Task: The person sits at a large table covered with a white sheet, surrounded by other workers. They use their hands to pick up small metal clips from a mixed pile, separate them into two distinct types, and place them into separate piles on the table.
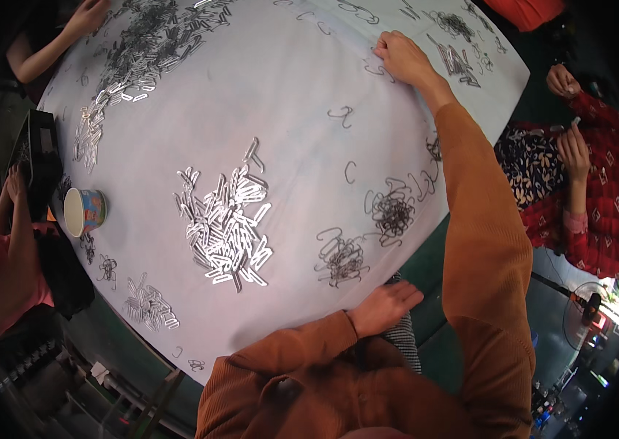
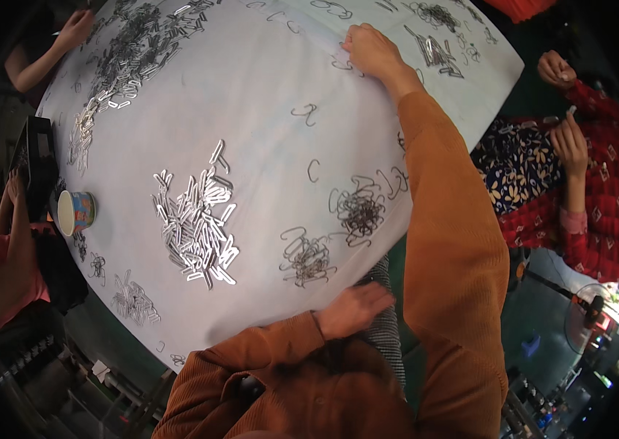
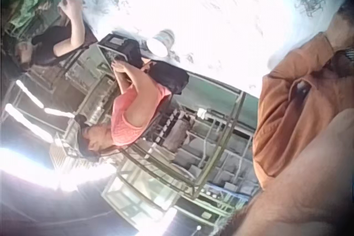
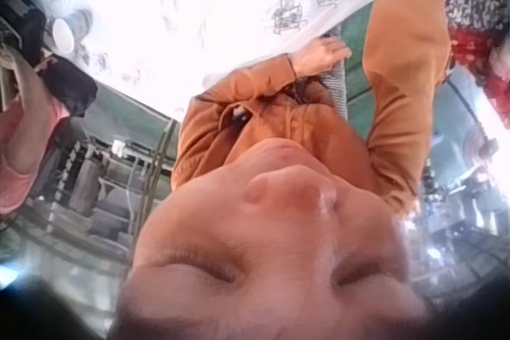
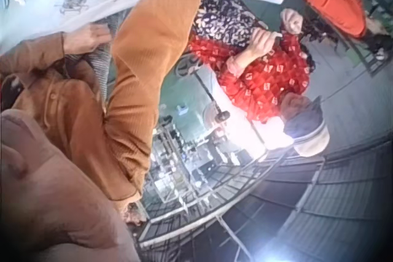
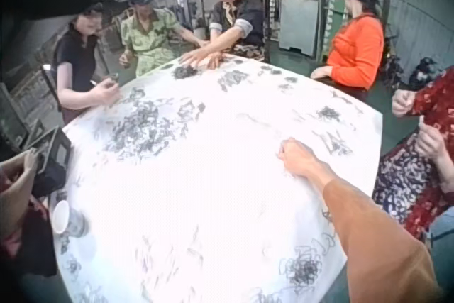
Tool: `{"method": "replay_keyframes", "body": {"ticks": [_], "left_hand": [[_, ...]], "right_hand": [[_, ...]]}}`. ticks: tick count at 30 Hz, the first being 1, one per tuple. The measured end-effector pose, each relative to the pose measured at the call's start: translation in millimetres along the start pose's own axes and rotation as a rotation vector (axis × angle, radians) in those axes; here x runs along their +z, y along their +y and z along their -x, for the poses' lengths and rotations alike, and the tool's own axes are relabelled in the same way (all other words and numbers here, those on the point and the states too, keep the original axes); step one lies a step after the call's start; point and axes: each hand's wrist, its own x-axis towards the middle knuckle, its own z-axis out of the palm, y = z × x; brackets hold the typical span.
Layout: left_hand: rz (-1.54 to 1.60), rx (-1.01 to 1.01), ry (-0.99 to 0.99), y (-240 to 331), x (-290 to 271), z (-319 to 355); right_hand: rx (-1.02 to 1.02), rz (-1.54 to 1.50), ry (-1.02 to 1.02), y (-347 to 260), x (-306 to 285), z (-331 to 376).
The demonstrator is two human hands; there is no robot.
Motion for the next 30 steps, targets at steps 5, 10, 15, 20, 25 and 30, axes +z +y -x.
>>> {"method": "replay_keyframes", "body": {"ticks": [5, 10, 15, 20, 25, 30], "left_hand": [[-0.058, -0.021, 0.022, 0, -5, -7], [0.031, 0.031, 0.183, -8, 5, -13], [0.079, -0.141, 0.175, 10, -1, -15], [0.217, -0.227, 0.233, 28, 2, -19], [0.302, -0.302, 0.249, 53, 8, -21], [0.284, -0.286, 0.258, 73, 18, -27]], "right_hand": [[0.113, -0.658, 0.089, -15, -32, 121], [0.374, -1.231, 0.073, -1, -46, 301], [0.438, -1.322, 0.111, -11, -64, 418], [0.414, -1.397, 0.184, -23, -67, 465], [0.369, -1.383, 0.159, -27, -72, 473], [0.37, -1.392, 0.212, -24, -73, 470]]}}
